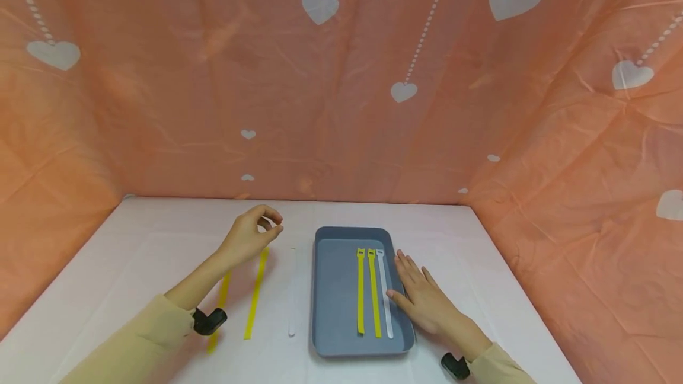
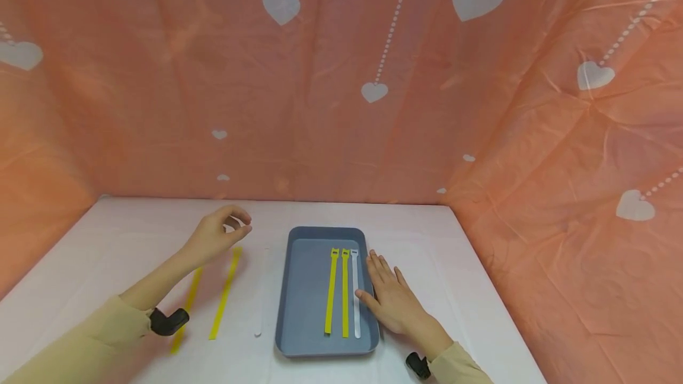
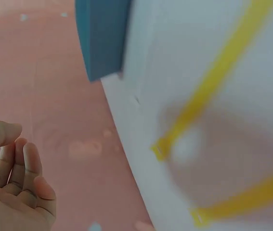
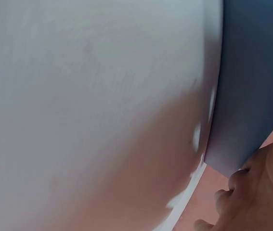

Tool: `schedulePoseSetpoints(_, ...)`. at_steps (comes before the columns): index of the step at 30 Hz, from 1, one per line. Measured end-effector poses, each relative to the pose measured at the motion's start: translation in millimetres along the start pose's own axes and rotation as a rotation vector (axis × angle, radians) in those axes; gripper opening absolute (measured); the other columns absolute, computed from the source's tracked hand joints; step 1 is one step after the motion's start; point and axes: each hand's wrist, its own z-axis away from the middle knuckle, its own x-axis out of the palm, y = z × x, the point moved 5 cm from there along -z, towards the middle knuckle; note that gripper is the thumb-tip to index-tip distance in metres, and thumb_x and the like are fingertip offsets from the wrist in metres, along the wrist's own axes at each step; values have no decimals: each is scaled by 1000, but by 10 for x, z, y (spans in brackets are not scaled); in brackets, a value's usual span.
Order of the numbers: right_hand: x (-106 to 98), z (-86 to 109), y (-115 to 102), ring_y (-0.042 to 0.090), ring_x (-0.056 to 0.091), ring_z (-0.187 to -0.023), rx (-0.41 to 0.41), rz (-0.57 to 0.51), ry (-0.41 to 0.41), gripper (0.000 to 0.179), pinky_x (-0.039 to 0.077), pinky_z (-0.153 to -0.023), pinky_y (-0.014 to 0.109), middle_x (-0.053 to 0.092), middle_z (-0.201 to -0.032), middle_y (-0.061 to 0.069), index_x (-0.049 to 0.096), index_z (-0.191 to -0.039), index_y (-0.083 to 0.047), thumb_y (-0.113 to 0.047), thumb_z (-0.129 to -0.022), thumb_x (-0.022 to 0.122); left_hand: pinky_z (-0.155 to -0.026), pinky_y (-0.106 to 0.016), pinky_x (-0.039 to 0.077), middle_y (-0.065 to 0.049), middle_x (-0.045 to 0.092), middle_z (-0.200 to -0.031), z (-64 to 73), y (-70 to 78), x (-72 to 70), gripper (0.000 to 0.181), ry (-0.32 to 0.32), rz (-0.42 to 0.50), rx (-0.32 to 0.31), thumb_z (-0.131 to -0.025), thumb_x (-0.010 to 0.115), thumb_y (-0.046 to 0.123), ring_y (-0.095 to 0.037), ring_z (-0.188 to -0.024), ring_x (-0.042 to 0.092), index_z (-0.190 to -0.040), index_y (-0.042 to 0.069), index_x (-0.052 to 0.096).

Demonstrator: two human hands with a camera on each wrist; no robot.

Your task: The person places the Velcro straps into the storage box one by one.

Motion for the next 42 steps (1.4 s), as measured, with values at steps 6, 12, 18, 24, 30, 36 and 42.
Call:
schedulePoseSetpoints(6, -5, 9, 2, 37, 10, -159, 3, -7, 4, 84, 9, -124, 66, 9, -174, 12, 17, -165, -2, -54, -107, 48, -66, -28, 51, -11, 69, -110, 111, -182, -239, 15, 19, -57, -15, -96, 72, 7, -25, -92, 65, -110, 4, 67)
schedulePoseSetpoints(12, -7, 18, 10, 37, 10, -159, 3, -5, 8, 84, 10, -123, 66, 8, -174, 12, 16, -165, -2, -54, -107, 48, -66, -27, 49, -12, 69, -106, 195, -373, -425, 15, 15, -111, -29, -96, 71, 6, -23, -90, 63, -109, 1, 67)
schedulePoseSetpoints(18, -7, 19, 18, 38, 11, -159, -4, -2, 13, 84, 10, -123, 66, 9, -174, 12, 16, -165, -2, -54, -107, 48, -69, -28, 48, -11, 69, -103, 238, -576, -533, 16, -9, -151, -31, -96, 71, 6, -21, -87, 63, -109, -2, 66)
schedulePoseSetpoints(24, -11, 12, 9, 37, 11, -159, -2, -2, 11, 84, 10, -123, 66, 9, -174, 12, 16, -165, -2, -53, -107, 48, -66, -26, 50, -10, 69, -98, 269, -706, -540, 17, -78, -153, 2, -95, 71, 3, -18, -82, 62, -109, -6, 65)
schedulePoseSetpoints(30, -22, 15, -11, 37, 11, -159, -2, -2, 2, 84, 10, -124, 65, 8, -174, 11, 15, -165, -2, -53, -107, 48, -67, -30, 51, -12, 68, -99, 315, -816, -501, 19, -174, -211, 5, -95, 70, 3, -22, -86, 60, -110, -8, 66)
schedulePoseSetpoints(36, -25, 11, -17, 37, 11, -159, -7, -4, 0, 84, 10, -124, 65, 7, -174, 11, 14, -165, -3, -52, -107, 48, -75, -39, 54, -9, 67, -100, 368, -901, -423, 21, -226, -291, -12, -95, 73, 9, -23, -89, 61, -109, -5, 68)
schedulePoseSetpoints(42, -17, 10, -14, 37, 10, -159, -5, -5, -9, 84, 10, -124, 65, 7, -174, 11, 15, -165, -2, -54, -107, 47, -74, -39, 53, -6, 63, -95, 412, -941, -385, 19, -233, -340, 4, -93, 75, 9, -19, -85, 57, -107, -3, 70)
